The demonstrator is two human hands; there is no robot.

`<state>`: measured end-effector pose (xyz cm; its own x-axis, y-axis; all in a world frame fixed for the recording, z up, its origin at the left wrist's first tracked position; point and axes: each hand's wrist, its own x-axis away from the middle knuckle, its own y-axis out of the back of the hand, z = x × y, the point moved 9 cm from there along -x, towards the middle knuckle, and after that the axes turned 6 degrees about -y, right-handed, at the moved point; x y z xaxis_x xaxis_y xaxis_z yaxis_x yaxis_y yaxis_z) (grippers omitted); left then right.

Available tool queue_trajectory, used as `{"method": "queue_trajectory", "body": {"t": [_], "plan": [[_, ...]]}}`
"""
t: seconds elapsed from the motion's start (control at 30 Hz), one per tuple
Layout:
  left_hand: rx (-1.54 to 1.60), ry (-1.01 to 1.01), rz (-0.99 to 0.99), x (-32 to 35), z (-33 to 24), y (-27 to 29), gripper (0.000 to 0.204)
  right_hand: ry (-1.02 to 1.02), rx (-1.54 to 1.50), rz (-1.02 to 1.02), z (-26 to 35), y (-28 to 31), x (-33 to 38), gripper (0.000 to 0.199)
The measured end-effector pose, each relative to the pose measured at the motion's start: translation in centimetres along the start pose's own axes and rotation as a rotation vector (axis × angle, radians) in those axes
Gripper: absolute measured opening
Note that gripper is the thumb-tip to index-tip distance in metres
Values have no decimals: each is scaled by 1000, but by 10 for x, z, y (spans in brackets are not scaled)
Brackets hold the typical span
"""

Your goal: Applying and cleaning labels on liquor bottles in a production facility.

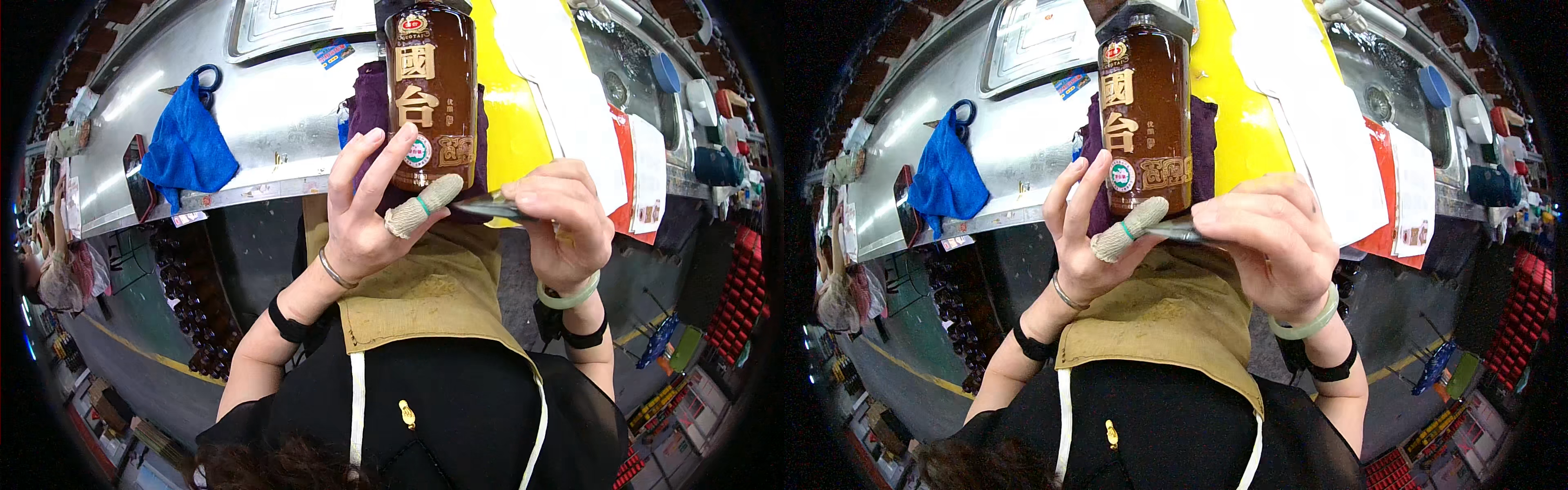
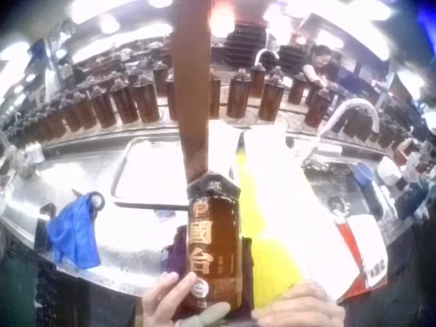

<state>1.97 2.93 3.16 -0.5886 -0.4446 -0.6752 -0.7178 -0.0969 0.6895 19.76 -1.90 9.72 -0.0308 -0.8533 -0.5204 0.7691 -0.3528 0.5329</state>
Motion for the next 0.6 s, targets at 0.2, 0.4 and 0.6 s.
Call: {"method": "queue_trajectory", "body": {"t": [0.2,0.4,0.6], "plan": [[252,307,-173,18,28,6,76,211,277,156,14,-27,2,26],[266,341,-133,1,40,0,71,162,240,199,33,-24,-1,32],[415,455,-132,4,45,-3,78,278,223,338,38,-42,20,30]]}}
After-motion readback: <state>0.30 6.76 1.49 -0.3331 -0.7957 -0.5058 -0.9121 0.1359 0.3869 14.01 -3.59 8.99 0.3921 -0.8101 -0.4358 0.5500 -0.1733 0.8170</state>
